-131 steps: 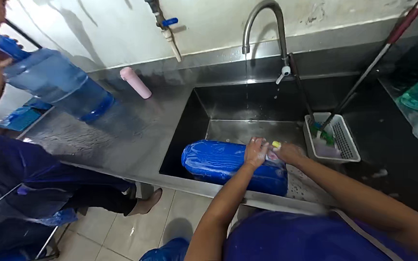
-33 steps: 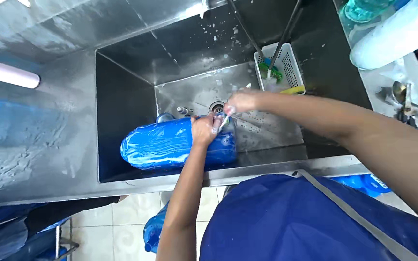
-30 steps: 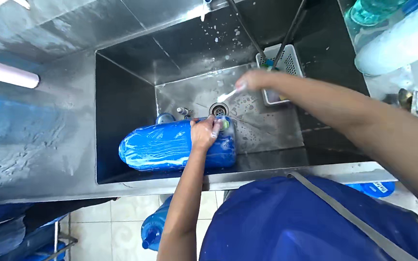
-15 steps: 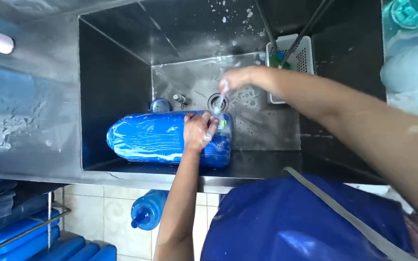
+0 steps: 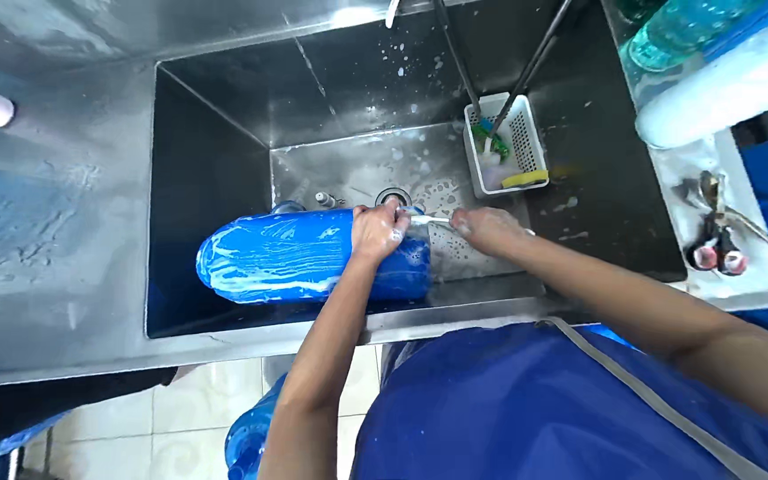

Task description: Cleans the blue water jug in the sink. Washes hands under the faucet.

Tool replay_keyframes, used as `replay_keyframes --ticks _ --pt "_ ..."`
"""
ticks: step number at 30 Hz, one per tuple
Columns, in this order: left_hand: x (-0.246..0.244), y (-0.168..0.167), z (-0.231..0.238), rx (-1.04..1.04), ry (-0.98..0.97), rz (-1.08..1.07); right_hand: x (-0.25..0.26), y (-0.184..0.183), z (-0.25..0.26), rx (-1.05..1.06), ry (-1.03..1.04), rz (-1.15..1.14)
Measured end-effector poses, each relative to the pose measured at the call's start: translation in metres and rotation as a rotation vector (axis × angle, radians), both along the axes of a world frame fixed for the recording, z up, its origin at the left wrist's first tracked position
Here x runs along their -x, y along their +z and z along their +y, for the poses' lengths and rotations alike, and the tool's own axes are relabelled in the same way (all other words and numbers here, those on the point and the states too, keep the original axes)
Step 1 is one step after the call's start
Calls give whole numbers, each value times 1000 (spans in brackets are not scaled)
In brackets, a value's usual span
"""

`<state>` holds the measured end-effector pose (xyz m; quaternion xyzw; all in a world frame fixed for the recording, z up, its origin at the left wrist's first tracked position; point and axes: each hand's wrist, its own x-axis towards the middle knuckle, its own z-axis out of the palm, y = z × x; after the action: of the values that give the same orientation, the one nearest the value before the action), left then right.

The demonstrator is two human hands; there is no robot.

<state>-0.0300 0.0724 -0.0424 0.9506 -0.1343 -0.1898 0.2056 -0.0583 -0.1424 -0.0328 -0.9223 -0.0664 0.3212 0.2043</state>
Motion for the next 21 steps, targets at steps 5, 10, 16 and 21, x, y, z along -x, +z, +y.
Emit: replay_keyframes --ticks 5,10,16,21 --pt "-2 2 9 -9 -144 14 20 21 14 148 3 23" --pt "0 2 8 -37 -138 21 13 22 9 167 0 -63" --pt "-5 8 13 -51 -278 106 7 12 5 154 202 -63" --pt "-5 -12 13 87 -272 -152 -23 66 -50 65 242 -132"
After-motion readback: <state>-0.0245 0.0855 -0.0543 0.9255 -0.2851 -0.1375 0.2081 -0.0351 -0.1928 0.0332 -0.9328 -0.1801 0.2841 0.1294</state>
